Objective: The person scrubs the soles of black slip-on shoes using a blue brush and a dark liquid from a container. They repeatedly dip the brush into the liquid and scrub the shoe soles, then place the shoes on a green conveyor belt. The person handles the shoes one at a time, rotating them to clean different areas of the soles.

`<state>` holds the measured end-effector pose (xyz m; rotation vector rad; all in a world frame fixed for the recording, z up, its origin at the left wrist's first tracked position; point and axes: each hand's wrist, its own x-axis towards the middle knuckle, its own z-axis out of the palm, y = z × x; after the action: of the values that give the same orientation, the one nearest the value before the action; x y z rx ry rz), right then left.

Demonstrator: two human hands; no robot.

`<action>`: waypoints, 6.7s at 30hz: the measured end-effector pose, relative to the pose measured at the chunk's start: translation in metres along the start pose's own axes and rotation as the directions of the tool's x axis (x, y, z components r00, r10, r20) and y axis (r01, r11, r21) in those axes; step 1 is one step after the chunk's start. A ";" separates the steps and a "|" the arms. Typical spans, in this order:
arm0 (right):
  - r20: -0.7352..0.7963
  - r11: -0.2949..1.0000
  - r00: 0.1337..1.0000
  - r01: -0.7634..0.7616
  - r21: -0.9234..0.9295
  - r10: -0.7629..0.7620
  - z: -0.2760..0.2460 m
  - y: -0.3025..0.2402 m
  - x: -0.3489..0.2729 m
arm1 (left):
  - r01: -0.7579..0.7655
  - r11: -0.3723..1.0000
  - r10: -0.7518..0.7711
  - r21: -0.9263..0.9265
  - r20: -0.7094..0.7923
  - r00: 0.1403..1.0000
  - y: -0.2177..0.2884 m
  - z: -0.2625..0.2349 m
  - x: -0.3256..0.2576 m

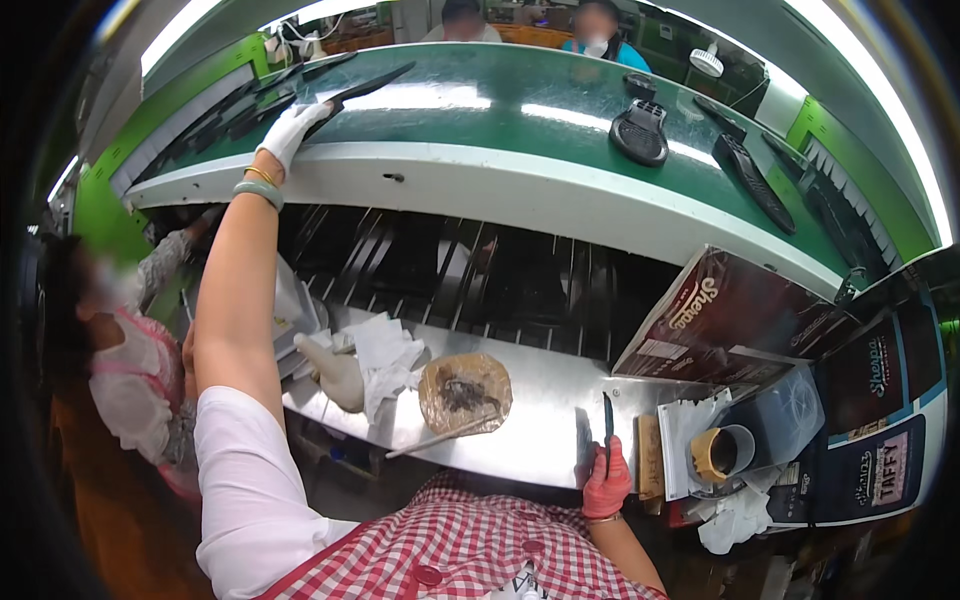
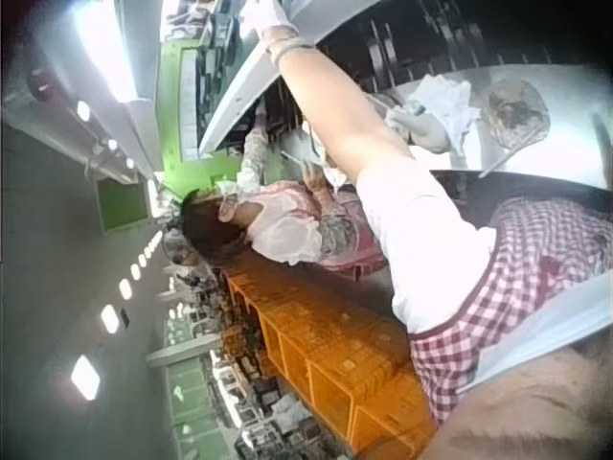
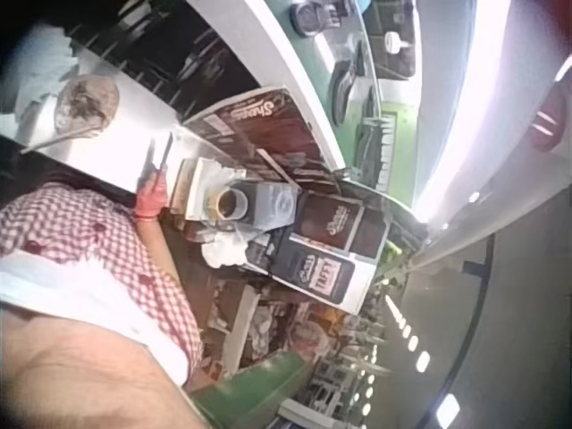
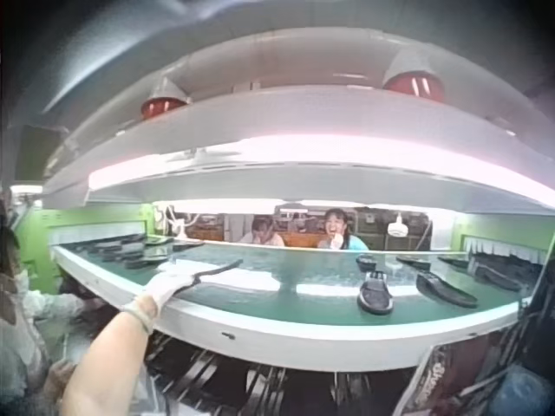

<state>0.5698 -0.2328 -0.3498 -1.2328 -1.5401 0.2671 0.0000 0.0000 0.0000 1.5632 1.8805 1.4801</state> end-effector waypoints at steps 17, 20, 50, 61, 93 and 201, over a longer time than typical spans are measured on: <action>-0.081 0.974 0.995 -0.044 0.224 0.064 -0.043 -0.011 0.003 | -0.077 0.994 0.099 -0.073 0.370 0.924 0.017 0.236 -0.441; -0.126 0.971 0.991 -0.013 0.240 0.044 -0.049 -0.004 0.010 | -0.167 0.985 0.168 -0.036 0.372 0.913 0.014 0.265 -0.455; 0.281 0.978 0.956 -0.130 0.165 0.080 -0.021 -0.011 0.022 | -0.490 0.865 0.413 0.104 0.408 0.815 0.004 0.292 -0.459; 0.247 0.980 0.968 -0.088 0.178 0.042 -0.020 -0.014 0.020 | -0.495 0.865 0.428 0.083 0.393 0.814 0.006 0.288 -0.459; 0.046 0.913 0.986 -0.168 0.372 0.163 -0.068 -0.043 0.033 | -0.165 0.978 0.084 0.128 0.483 0.872 0.014 0.299 -0.448; 0.655 0.743 0.669 -0.625 0.240 0.351 -0.121 -0.162 0.085 | 0.979 -0.044 0.189 -0.199 0.961 0.203 0.075 0.276 -0.440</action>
<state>0.5909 -0.2866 -0.1382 -1.2297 -1.4526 1.4169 0.4105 -0.2402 -0.2223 0.3472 0.3318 0.6636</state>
